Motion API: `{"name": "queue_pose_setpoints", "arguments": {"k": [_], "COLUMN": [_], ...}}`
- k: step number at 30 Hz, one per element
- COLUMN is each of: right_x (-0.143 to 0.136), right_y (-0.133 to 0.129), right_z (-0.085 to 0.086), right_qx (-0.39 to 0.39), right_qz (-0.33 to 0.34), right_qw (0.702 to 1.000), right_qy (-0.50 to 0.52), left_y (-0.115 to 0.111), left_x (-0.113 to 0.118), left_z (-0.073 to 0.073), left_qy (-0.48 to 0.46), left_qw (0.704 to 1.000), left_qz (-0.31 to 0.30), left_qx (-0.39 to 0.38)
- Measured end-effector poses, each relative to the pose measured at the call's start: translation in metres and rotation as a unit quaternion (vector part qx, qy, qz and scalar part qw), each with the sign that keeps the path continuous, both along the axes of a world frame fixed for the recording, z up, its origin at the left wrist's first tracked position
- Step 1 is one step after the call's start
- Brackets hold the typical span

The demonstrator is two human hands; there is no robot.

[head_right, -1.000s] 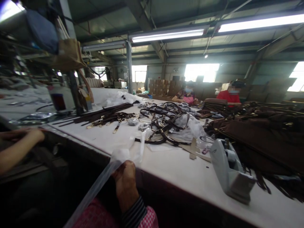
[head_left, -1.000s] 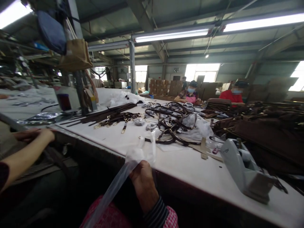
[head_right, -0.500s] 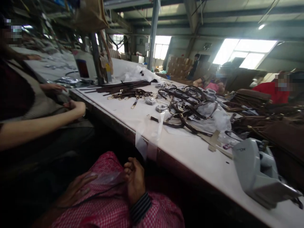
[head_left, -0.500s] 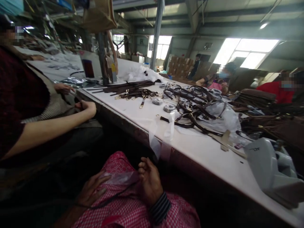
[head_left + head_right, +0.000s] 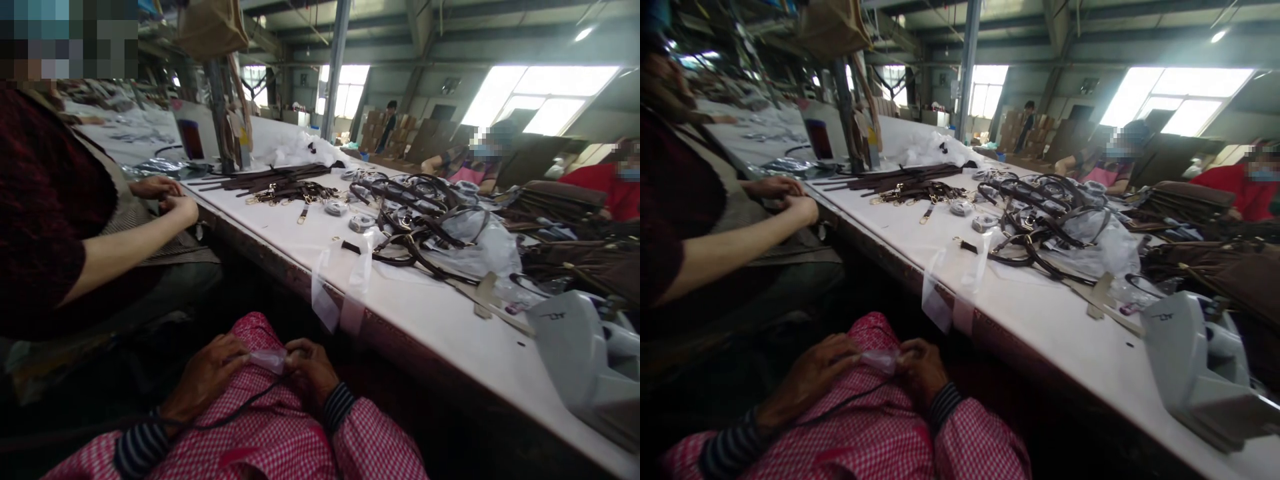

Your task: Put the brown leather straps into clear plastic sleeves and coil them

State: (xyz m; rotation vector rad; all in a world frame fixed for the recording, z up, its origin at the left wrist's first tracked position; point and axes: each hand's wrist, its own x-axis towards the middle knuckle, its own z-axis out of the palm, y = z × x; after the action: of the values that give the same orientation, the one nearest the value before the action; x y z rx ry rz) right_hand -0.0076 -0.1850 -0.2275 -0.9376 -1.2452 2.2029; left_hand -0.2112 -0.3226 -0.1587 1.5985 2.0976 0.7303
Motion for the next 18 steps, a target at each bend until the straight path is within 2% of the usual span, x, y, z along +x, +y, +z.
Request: {"name": "queue_pose_setpoints", "arguments": {"k": [6, 11, 13, 15, 18], "right_x": [0.001, -0.003, -0.005, -0.007, -0.011], "right_y": [-0.001, -0.001, -0.002, -0.003, -0.006], "right_z": [0.015, 0.041, 0.055, 0.070, 0.093], "right_qx": [0.024, -0.083, -0.122, -0.141, -0.122], "right_qz": [0.068, 0.065, 0.041, -0.019, -0.106], "right_qw": [0.996, 0.981, 0.971, 0.961, 0.953], "right_qy": [0.048, 0.162, 0.203, 0.238, 0.256], "left_y": [0.000, 0.015, 0.020, 0.024, 0.023], "left_x": [0.002, 0.004, 0.005, 0.007, 0.009], "left_z": [0.010, 0.038, 0.050, 0.057, 0.057], "left_qy": [-0.140, -0.198, -0.198, -0.187, -0.169], "left_qw": [0.989, 0.974, 0.971, 0.972, 0.975], "left_qz": [-0.001, -0.001, 0.007, 0.010, 0.007], "left_qx": [0.044, 0.108, 0.131, 0.145, 0.146]}}
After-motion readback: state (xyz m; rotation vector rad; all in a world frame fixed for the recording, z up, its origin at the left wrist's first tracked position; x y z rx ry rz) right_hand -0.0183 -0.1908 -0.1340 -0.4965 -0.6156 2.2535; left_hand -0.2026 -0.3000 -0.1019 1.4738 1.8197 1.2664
